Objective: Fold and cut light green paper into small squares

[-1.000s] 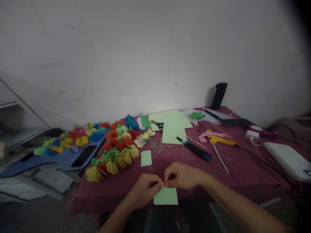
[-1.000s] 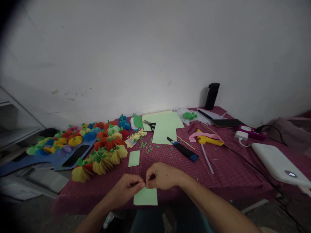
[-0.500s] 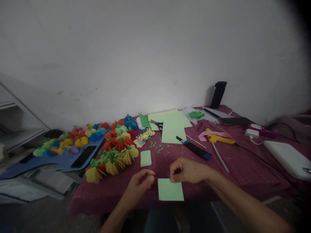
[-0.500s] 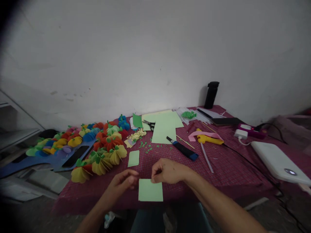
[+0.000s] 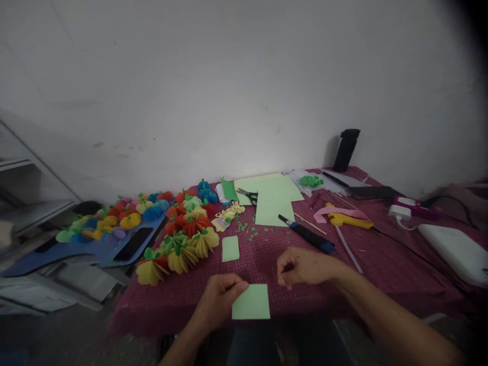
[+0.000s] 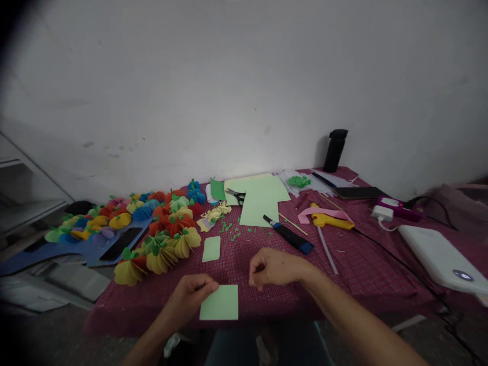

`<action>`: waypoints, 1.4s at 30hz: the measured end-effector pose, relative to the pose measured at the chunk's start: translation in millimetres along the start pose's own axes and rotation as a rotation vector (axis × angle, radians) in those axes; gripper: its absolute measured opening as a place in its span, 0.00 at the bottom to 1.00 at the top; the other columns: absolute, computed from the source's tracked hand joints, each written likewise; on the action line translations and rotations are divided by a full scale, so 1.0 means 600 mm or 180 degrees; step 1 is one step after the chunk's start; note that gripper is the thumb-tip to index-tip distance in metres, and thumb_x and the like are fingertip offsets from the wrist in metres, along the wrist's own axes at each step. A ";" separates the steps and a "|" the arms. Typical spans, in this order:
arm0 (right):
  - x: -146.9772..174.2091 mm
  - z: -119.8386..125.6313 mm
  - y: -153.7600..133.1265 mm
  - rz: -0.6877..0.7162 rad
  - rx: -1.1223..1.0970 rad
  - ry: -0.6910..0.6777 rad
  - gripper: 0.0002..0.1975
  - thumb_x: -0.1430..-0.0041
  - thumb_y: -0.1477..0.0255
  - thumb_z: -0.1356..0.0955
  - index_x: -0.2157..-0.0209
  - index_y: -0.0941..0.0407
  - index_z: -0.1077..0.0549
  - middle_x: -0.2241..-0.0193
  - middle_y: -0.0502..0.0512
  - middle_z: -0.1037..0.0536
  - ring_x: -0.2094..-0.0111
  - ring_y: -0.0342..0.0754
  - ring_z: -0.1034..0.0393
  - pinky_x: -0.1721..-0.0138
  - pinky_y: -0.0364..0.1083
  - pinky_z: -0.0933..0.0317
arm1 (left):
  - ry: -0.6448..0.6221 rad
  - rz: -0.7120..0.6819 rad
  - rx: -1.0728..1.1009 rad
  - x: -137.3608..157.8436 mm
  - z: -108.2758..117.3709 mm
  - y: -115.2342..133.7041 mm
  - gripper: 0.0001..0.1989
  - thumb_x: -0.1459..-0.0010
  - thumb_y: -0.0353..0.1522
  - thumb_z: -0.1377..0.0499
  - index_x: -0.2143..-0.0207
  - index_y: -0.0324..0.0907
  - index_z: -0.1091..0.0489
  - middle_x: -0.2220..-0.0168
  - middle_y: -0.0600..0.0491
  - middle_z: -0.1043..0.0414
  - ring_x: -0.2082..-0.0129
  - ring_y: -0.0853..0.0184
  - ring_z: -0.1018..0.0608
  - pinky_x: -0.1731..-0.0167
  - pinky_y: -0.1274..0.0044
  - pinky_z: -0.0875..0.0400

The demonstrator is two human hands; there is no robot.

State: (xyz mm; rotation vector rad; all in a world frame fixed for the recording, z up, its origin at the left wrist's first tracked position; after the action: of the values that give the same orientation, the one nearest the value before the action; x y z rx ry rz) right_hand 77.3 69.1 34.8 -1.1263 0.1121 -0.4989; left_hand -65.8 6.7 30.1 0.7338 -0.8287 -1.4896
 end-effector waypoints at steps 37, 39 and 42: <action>-0.220 0.023 0.061 -0.0875 -0.0809 0.1495 0.02 0.51 0.75 0.36 0.76 0.59 0.34 0.86 0.46 0.32 0.88 0.35 0.40 0.87 0.35 0.43 | 0.1743 -0.0473 -0.0760 -0.001 0.073 -0.036 0.13 0.45 0.31 0.51 0.56 0.42 0.36 0.58 0.49 0.31 0.59 0.64 0.28 0.58 0.73 0.35; -0.230 0.021 0.066 -0.0898 -0.0664 0.1499 0.03 0.51 0.75 0.36 0.76 0.59 0.33 0.86 0.47 0.31 0.87 0.36 0.38 0.85 0.35 0.41 | 0.1664 -0.0653 -0.1263 -0.010 0.061 -0.025 0.14 0.45 0.30 0.51 0.55 0.41 0.35 0.55 0.48 0.33 0.54 0.63 0.31 0.54 0.71 0.39; -0.235 0.022 0.068 -0.0946 -0.0356 0.1504 0.05 0.51 0.73 0.35 0.76 0.60 0.31 0.84 0.49 0.28 0.86 0.37 0.36 0.85 0.36 0.39 | 0.1509 -0.0811 -0.1900 -0.025 0.041 -0.020 0.17 0.44 0.30 0.52 0.52 0.40 0.38 0.51 0.46 0.35 0.51 0.61 0.34 0.52 0.67 0.41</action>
State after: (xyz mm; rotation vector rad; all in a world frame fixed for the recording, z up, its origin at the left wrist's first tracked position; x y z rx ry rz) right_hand -29.8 155.1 -18.3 -1.1217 0.3907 -1.0310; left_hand -91.5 24.0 32.9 0.7044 0.0804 -1.5843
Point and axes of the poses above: each hand's wrist, its own x-axis away from the middle knuckle, its own z-axis out of the back of the hand, y = z × x, the point moved 8 cm from there along -x, towards the middle knuckle
